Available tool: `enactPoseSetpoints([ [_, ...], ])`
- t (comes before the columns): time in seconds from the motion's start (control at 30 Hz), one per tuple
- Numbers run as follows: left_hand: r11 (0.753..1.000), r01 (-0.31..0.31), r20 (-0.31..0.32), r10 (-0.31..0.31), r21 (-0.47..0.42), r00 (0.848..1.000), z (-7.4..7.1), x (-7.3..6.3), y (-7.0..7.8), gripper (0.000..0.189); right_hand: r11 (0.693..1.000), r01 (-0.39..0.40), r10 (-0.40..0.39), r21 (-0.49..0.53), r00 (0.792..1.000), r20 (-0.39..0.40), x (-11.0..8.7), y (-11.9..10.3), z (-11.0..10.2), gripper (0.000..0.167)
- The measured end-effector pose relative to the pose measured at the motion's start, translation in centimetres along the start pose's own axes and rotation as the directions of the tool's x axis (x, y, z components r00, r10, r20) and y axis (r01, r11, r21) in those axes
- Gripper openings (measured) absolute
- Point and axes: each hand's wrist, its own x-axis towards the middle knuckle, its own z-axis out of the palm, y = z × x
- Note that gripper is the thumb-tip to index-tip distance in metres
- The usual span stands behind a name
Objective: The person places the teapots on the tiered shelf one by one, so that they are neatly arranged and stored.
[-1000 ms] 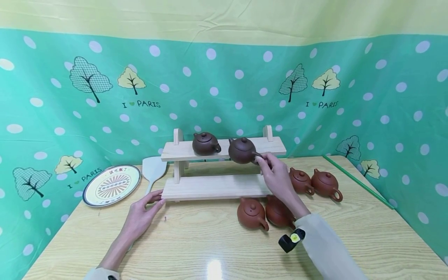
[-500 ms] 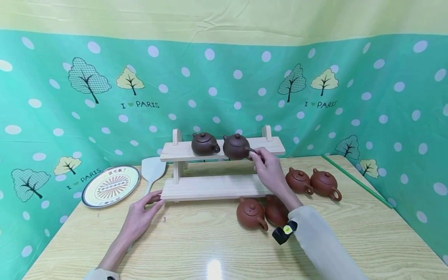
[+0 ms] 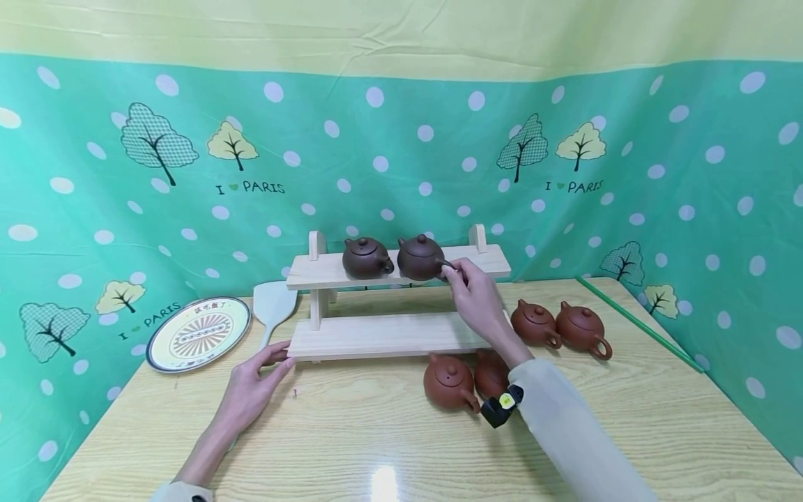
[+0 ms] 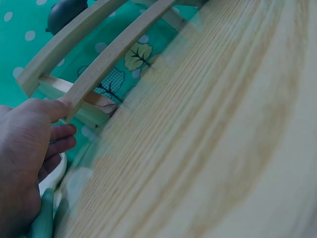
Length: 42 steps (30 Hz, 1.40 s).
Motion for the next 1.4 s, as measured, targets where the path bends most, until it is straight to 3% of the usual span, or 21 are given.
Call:
enactPoseSetpoints([
  [0.8, 1.000, -0.008, -0.007, 0.008, -0.002, 1.000, 0.0, 0.0, -0.2, 0.036, 1.000, -0.003, 0.003, -0.014, 1.000, -0.014, 1.2, 0.0, 1.0, 0.023],
  [1.4, 1.000, -0.017, -0.009, 0.017, 0.015, 1.000, 0.1, 0.0, -0.1, 0.036, 1.000, -0.014, 0.014, 0.005, 0.999, 0.038, 1.2, 0.0, 0.6, 0.021],
])
